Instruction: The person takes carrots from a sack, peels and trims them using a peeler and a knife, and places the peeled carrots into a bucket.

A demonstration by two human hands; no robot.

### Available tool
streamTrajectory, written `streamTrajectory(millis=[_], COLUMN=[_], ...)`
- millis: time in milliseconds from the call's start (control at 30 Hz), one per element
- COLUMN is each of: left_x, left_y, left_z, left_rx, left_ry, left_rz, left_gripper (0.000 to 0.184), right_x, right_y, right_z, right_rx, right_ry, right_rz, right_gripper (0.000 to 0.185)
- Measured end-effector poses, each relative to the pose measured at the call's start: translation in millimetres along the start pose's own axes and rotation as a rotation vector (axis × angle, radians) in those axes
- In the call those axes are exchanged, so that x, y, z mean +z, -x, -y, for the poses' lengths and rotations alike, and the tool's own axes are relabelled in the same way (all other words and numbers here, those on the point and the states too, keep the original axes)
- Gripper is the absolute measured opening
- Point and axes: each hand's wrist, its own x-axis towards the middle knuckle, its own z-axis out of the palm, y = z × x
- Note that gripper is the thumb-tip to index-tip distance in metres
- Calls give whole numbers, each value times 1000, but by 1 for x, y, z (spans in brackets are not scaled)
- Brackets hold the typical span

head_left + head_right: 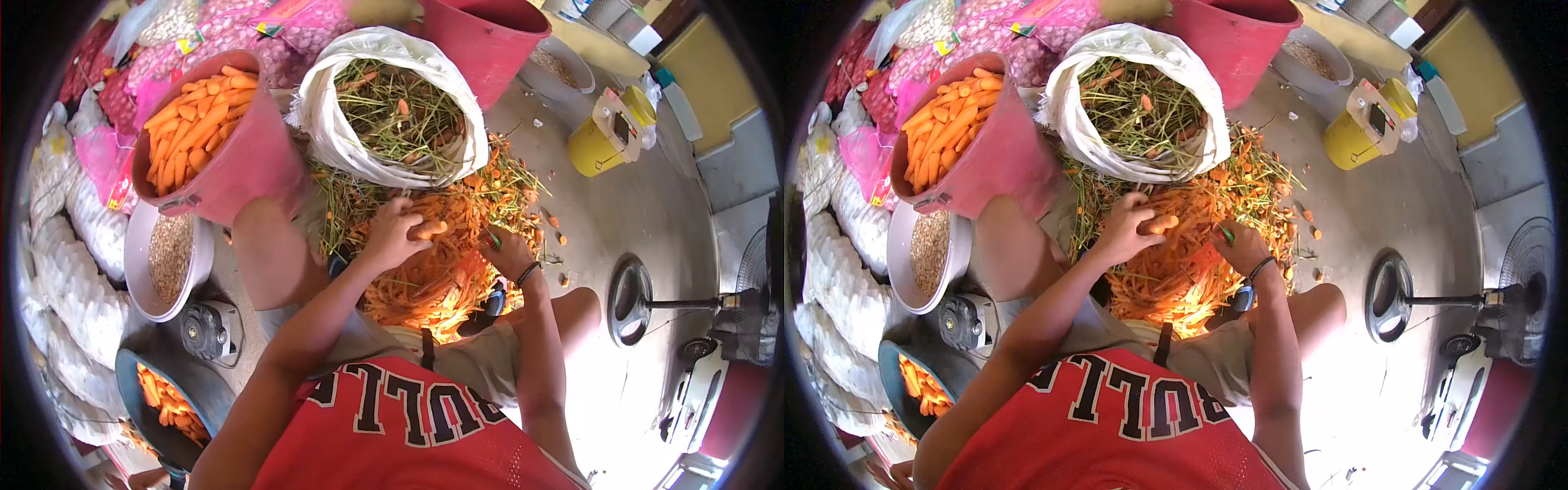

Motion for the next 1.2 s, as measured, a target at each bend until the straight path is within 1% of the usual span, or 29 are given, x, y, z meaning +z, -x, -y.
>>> streamTrajectory(millis=[33, 67, 100, 133, 167, 200, 267, 300, 333, 367, 400, 433, 467, 500, 533, 567, 600, 633, 733, 767, 800, 833, 867, 933, 967, 1000, 1100, 1133, 1200], left_x=[-6, -11, -17, -29, -44, -40, -31, -33, -32, -29, -27, -25, -23, -25, -24, -19, -20, -23, -20, -20, -22, -22, -24, -34, -31, -32, -29, -24, -23], left_y=[-4, -9, -15, -23, -28, -26, -21, -23, -24, -24, -24, -23, -21, -21, -20, -17, -17, -17, -12, -10, -9, -8, -8, -11, -8, -7, -5, -4, -5], left_z=[-6, -9, -10, -16, -23, -23, -24, -30, -28, -23, -20, -19, -17, -20, -22, -26, -32, -37, -41, -41, -41, -42, -43, -51, -49, -51, -48, -43, -41], left_rx=[-3, -99, -198, -296, -498, -575, -721, -748, -745, -740, -736, -814, -906, -997, -1089, -1067, -1041, -1014, -968, -974, -979, -938, -954, -980, -970, -989, -1055, -1006, -913], left_ry=[-21, 138, 295, 449, 611, 868, 1379, 1557, 1646, 1734, 1823, 1801, 1767, 1731, 1693, 1749, 1774, 1799, 1792, 1774, 1755, 1721, 1668, 1564, 1522, 1568, 1695, 1735, 1806], left_rz=[-42, 44, 131, 218, 401, 314, 110, 32, 26, 19, 11, -45, -28, -11, 6, -28, 29, 86, 219, 269, 317, 369, 391, 436, 411, 366, 258, 278, 319], left_gripper=[44, 44, 43, 42, 47, 50, 56, 58, 56, 53, 51, 44, 41, 38, 35, 34, 35, 36, 35, 32, 30, 33, 34, 37, 37, 38, 38, 36, 33], right_x=[-3, -5, -7, -11, -16, -20, -22, -20, -18, -11, -3, 5, 11, 13, 15, 18, 20, 20, 22, 21, 17, 11, 5, -7, -11, -16, -5, 5, 19], right_y=[3, 5, 5, 6, 8, 9, 10, 11, 10, 6, 3, 0, -2, -2, -2, -2, -1, 2, -2, -5, -7, -8, -9, -19, -25, -27, -19, -13, 4], right_z=[3, 4, 2, 6, 10, 16, 26, 31, 36, 36, 37, 39, 40, 45, 50, 56, 60, 64, 71, 69, 67, 63, 59, 39, 26, 25, 38, 50, 78], right_rx=[-6, -13, 3, 24, 43, 61, -34, -79, -124, -204, -224, -243, -263, -304, -311, -318, -325, -250, -460, -521, -500, -479, -456, -288, -275, -263, -253, -344, -544], right_ry=[-29, -58, -39, -51, -63, -75, -189, -244, -298, -360, -406, -453, -500, -367, -354, -339, -325, -264, -175, -128, -116, -104, -90, -166, -162, -159, -343, -241, -139], right_rz=[-42, -83, -108, -121, -133, -145, -245, -303, -361, -422, -440, -457, -473, -507, -499, -490, -481, -426, -519, -563, -569, -576, -585, -677, -733, -790, -713, -695, -540], right_gripper=[44, 46, 53, 54, 55, 57, 55, 54, 53, 57, 59, 61, 63, 67, 70, 72, 74, 76, 75, 68, 67, 67, 67, 64, 65, 66, 67, 66, 66])
